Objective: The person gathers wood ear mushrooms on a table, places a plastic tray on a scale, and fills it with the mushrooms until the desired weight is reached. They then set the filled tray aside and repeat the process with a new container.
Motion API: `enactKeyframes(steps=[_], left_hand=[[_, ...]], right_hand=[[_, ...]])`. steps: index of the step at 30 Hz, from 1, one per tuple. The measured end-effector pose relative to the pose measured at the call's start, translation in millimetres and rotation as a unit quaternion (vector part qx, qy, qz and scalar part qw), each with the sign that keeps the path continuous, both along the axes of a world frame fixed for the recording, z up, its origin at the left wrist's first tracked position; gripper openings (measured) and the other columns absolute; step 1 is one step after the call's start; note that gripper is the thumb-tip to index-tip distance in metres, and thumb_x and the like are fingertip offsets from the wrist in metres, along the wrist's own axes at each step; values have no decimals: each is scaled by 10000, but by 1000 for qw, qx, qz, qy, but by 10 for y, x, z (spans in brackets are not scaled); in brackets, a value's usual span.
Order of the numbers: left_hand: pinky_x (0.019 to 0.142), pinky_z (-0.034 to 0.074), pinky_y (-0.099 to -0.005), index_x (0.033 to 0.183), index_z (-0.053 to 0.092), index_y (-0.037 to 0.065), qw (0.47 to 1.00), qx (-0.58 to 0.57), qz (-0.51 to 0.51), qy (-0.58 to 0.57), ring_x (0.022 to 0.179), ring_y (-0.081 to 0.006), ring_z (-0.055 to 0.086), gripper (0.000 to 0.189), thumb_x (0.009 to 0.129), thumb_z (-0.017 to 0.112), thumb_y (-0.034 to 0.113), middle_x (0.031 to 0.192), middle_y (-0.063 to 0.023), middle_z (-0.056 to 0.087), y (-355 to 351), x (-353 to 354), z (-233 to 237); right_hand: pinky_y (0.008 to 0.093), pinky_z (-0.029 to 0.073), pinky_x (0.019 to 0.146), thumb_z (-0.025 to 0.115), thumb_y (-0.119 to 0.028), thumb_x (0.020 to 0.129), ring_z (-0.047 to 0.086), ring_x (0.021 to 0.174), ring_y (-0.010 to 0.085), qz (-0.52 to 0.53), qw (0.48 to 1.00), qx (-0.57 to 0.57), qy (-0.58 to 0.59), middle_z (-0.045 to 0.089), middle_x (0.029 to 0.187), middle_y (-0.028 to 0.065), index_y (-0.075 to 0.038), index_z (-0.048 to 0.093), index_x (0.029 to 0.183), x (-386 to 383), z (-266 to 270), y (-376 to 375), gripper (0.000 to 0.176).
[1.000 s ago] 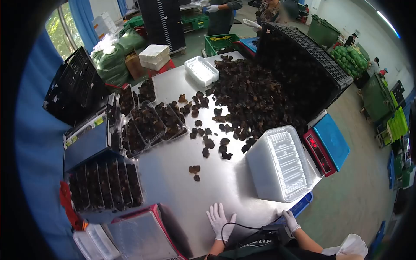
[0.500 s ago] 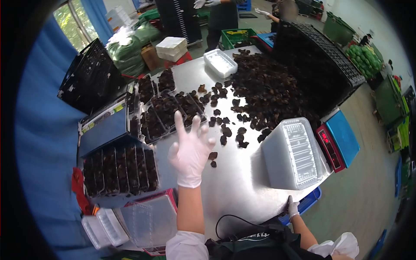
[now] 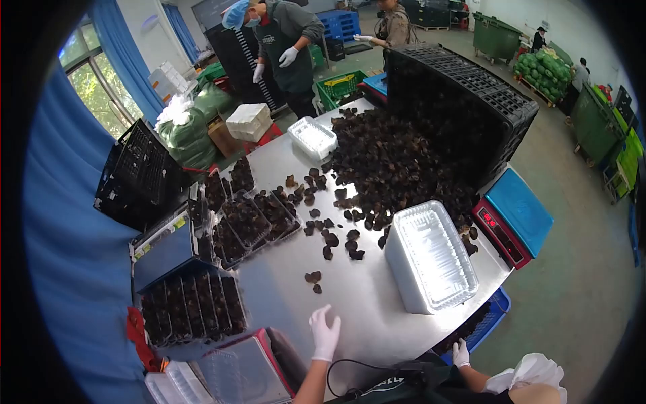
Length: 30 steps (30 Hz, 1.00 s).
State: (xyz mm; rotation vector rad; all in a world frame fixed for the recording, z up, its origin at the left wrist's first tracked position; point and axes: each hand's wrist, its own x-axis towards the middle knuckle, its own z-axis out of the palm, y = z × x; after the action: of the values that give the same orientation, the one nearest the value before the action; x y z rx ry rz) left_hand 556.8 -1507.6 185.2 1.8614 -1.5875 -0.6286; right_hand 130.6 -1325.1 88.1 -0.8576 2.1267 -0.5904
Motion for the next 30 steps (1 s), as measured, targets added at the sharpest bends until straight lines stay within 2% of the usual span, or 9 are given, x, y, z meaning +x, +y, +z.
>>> enactKeyframes(steps=[5,6,7,9,11,14,25,27,30], left_hand=[[1119,333,-566,1375,543,63,993,14,-22,-118,1320,-416,410,595,841,723,254,1428,-203,434,691,-365,-244],[1143,309,-568,1387,532,64,985,6,-41,-165,1344,-416,395,609,849,715,282,1434,-205,434,768,-376,-299],[1168,284,-571,1398,521,64,975,-6,-62,-212,1367,-416,379,624,856,707,310,1439,-207,435,801,-351,-345],[1195,241,-583,1418,502,69,979,4,-62,-193,1387,-421,365,652,856,698,333,1449,-211,437,883,-328,-382],[1193,235,-588,1422,500,71,983,-7,-52,-175,1374,-428,384,657,848,699,323,1451,-213,447,845,-348,-381],[1191,228,-594,1421,500,65,979,-11,-62,-195,1369,-444,389,665,840,699,323,1452,-226,448,837,-347,-394],[1135,297,-548,1409,477,-43,958,-42,-174,-224,1349,-453,394,605,931,586,311,1439,-277,440,762,-1,-649],[1138,303,-533,1433,470,-25,955,-67,-151,-245,1367,-410,390,580,995,543,348,1457,-252,430,807,-161,-610],[1147,294,-512,1457,452,-12,949,-85,-174,-249,1388,-378,370,564,1044,482,371,1481,-226,416,837,-154,-641]], right_hand=[[443,406,1084,500,-404,1008,548,1291,384,-6,945,318,-75,634,1287,256,-7,570,1331,-832,-1138,440,517],[448,571,829,503,-340,1005,700,958,359,311,910,267,54,671,1145,238,-24,575,1291,-1222,-1899,744,433],[430,582,742,485,-351,1006,714,831,314,-24,946,261,-192,696,1063,202,-36,614,1210,-1102,-1680,686,397],[414,576,709,488,-376,1002,705,739,289,-113,933,255,-226,708,995,178,-44,638,1126,-1115,-1414,659,385],[409,562,671,479,-396,995,692,693,265,-94,946,242,-196,696,913,181,-14,643,1083,-1177,-1361,814,425],[484,432,1054,384,-500,1007,609,1182,404,73,927,366,-29,661,1259,225,-47,657,1247,-1200,-1548,1397,580],[466,395,1119,433,-421,1011,560,1255,384,-264,923,274,-59,598,1359,223,-87,634,1296,356,-1889,2977,483],[538,328,1123,524,-473,960,493,1279,391,-53,870,424,248,569,1308,219,-79,596,1293,505,-1722,2766,521],[559,345,1108,530,-460,952,467,1308,364,-92,891,391,210,529,1395,181,-94,680,1173,373,-1702,2766,454]])
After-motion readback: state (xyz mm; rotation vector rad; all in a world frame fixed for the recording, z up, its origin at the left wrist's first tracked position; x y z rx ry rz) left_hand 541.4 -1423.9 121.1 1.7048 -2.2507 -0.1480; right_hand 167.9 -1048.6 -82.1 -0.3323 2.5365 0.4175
